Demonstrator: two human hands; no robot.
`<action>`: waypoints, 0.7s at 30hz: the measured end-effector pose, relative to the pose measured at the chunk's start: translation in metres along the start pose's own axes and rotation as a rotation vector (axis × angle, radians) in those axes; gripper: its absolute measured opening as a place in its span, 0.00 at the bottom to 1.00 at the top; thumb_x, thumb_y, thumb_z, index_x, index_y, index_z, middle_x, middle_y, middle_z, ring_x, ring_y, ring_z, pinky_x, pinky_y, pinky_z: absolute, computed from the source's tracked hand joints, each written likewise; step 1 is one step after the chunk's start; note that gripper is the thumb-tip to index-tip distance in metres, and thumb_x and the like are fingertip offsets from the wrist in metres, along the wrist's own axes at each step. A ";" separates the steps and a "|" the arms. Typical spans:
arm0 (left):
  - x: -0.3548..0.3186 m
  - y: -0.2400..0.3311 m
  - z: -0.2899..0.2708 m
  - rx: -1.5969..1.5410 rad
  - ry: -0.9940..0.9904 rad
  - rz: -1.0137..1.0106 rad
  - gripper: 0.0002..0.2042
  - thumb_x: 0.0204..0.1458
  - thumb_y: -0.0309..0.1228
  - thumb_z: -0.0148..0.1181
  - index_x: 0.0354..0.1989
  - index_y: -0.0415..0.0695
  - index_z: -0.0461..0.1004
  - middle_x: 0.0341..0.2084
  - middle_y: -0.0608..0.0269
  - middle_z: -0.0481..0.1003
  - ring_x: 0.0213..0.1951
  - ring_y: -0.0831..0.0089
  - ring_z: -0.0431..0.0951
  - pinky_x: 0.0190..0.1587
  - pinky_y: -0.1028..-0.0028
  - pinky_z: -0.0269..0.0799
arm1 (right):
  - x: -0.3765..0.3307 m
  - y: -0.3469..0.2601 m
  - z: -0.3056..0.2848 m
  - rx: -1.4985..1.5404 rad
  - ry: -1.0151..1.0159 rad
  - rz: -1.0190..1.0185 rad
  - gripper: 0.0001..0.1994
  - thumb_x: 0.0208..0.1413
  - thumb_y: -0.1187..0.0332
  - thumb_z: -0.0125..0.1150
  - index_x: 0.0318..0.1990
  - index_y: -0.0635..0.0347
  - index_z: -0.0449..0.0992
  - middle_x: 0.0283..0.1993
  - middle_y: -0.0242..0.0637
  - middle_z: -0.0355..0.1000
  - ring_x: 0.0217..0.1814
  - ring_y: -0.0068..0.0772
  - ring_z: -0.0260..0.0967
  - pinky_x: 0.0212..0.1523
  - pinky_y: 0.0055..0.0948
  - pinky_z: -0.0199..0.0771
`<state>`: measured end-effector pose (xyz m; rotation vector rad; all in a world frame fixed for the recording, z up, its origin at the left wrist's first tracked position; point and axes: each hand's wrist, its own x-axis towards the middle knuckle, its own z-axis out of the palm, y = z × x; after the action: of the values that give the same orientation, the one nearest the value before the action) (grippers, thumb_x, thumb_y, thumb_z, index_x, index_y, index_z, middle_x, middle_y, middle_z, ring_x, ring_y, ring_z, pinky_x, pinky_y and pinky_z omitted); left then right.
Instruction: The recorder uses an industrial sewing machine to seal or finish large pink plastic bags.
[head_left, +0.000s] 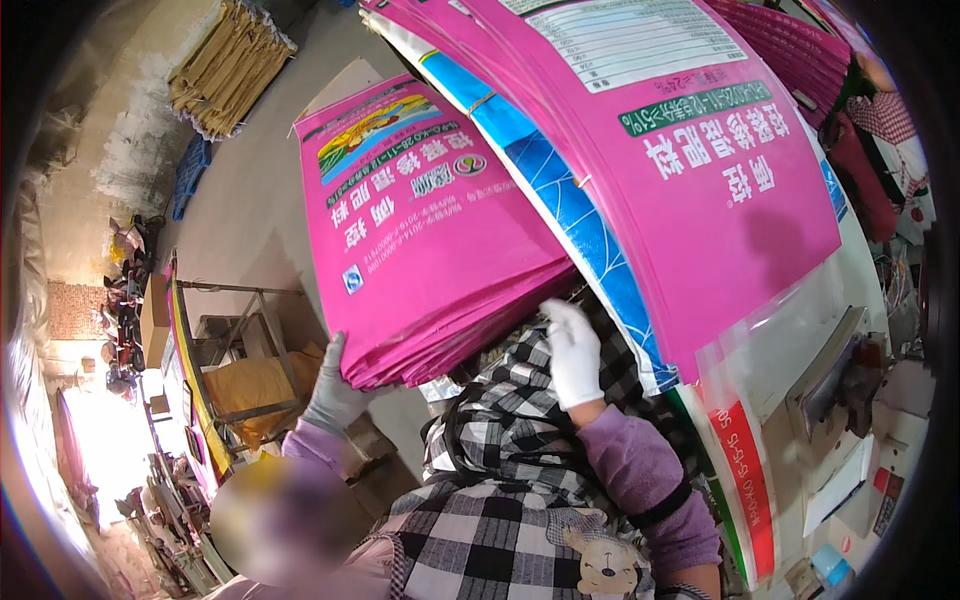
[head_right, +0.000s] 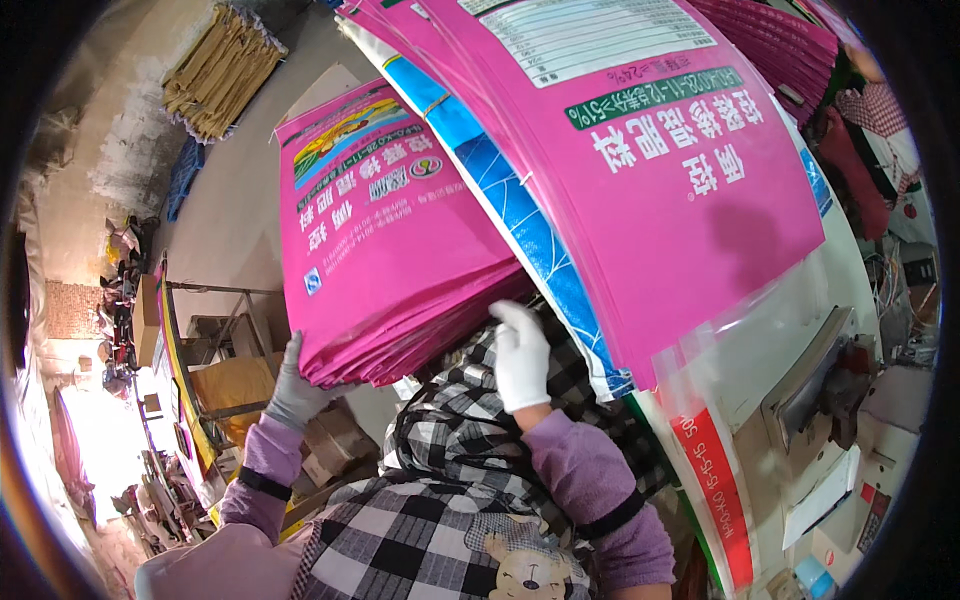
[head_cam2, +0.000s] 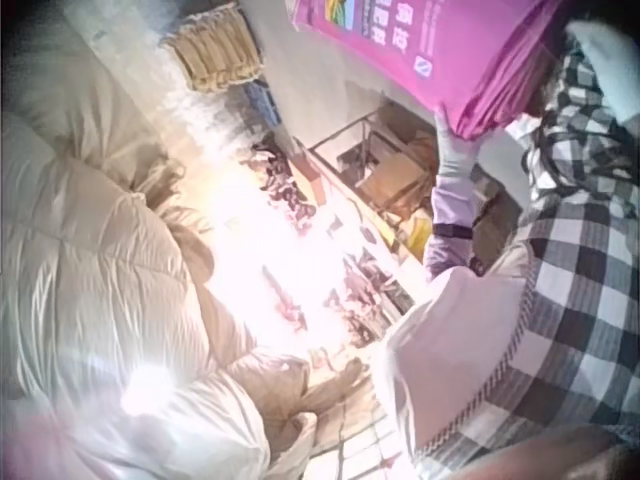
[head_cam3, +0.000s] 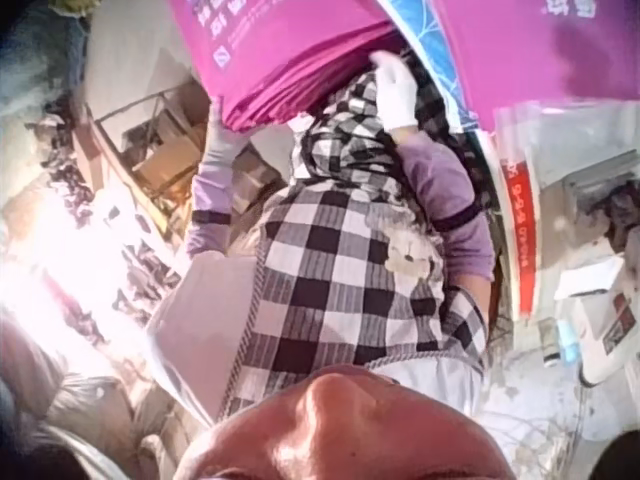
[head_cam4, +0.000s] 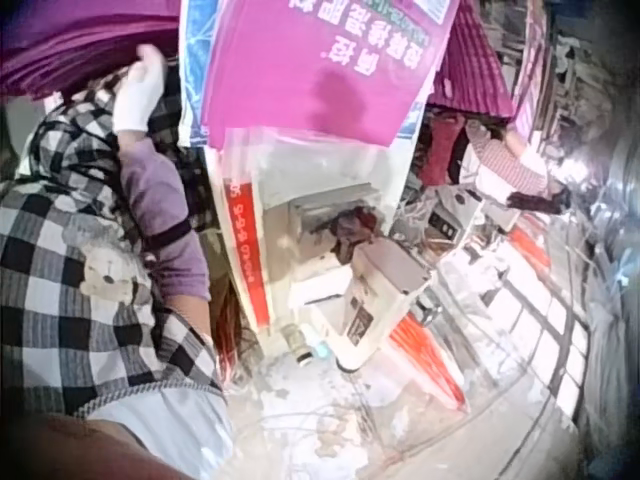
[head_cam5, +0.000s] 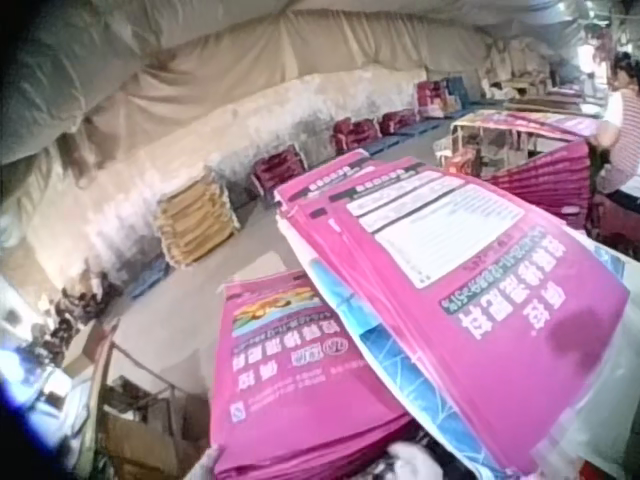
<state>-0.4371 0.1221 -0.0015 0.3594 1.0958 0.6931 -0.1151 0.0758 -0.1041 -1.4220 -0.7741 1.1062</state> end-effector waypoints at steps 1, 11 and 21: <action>-0.004 0.007 0.007 -0.012 -0.010 0.014 0.41 0.52 0.62 0.56 0.68 0.47 0.56 0.64 0.52 0.62 0.64 0.53 0.62 0.64 0.39 0.56 | -0.006 -0.020 0.003 -0.187 -0.130 -0.307 0.11 0.53 0.77 0.51 0.43 0.66 0.78 0.48 0.46 0.74 0.50 0.48 0.71 0.54 0.38 0.70; 0.002 0.000 -0.003 0.185 0.285 -0.023 0.20 0.57 0.40 0.61 0.55 0.46 0.69 0.49 0.60 0.75 0.50 0.64 0.76 0.54 0.55 0.75 | 0.054 -0.004 0.112 -0.838 -0.736 -0.613 0.14 0.59 0.64 0.52 0.49 0.57 0.76 0.49 0.45 0.74 0.53 0.46 0.70 0.56 0.41 0.68; -0.002 0.010 -0.004 0.117 0.295 -0.137 0.18 0.56 0.42 0.60 0.53 0.52 0.70 0.48 0.65 0.75 0.48 0.65 0.75 0.52 0.49 0.70 | 0.024 -0.026 0.007 -0.649 -0.495 -0.823 0.14 0.54 0.71 0.54 0.47 0.67 0.75 0.51 0.47 0.72 0.56 0.45 0.70 0.57 0.43 0.70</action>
<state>-0.4449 0.1281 0.0035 0.2837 1.4317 0.5723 -0.1105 0.1048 -0.0830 -1.1140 -1.9925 0.5492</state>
